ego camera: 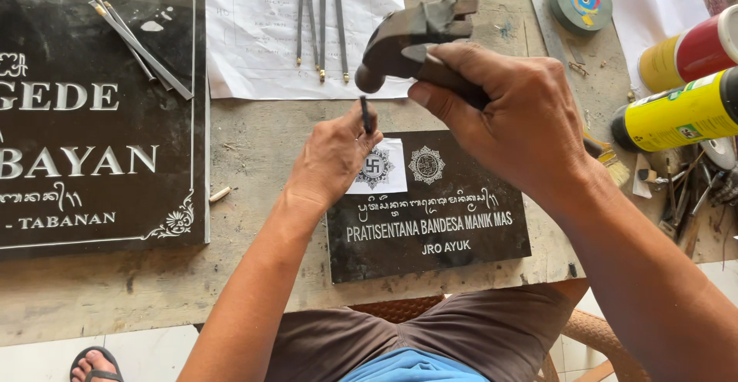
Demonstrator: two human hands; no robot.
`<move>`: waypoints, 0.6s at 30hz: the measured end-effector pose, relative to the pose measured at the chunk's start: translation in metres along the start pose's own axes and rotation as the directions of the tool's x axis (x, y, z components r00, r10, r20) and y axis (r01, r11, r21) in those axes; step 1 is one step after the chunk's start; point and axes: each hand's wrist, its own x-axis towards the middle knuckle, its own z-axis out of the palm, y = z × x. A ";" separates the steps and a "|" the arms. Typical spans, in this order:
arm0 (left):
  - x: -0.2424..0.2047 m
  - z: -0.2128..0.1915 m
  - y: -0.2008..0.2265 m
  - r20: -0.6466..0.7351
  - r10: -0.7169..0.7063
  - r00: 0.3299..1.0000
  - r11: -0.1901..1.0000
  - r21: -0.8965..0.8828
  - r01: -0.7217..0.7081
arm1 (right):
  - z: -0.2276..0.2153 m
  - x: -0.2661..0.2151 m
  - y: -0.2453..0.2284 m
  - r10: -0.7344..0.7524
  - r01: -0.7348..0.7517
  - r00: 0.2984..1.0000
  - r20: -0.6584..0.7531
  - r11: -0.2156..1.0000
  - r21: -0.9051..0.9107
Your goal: The person uses a hammer and chisel to engrave a design onto a small black metal plate. They repeatedly tap the chisel to create a pattern while holding the plate steady on the workbench.
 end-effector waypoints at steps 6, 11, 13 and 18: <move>0.010 -0.019 0.028 0.206 -0.166 0.964 0.986 0.035 0.162 | -0.003 0.000 0.001 0.148 -0.149 0.988 0.041 0.989 0.002; 0.016 -0.031 0.051 0.258 -0.208 0.943 0.969 0.184 0.164 | -0.009 0.000 0.003 0.294 -0.296 0.948 0.121 0.955 0.001; 0.018 -0.037 0.058 0.355 -0.312 0.881 0.950 0.135 0.282 | -0.008 -0.007 0.014 0.168 -0.170 0.985 0.034 0.982 0.077; 0.029 -0.026 0.041 0.318 -0.239 0.917 0.965 0.179 0.189 | -0.005 -0.007 0.018 0.233 -0.235 0.972 0.035 0.970 0.061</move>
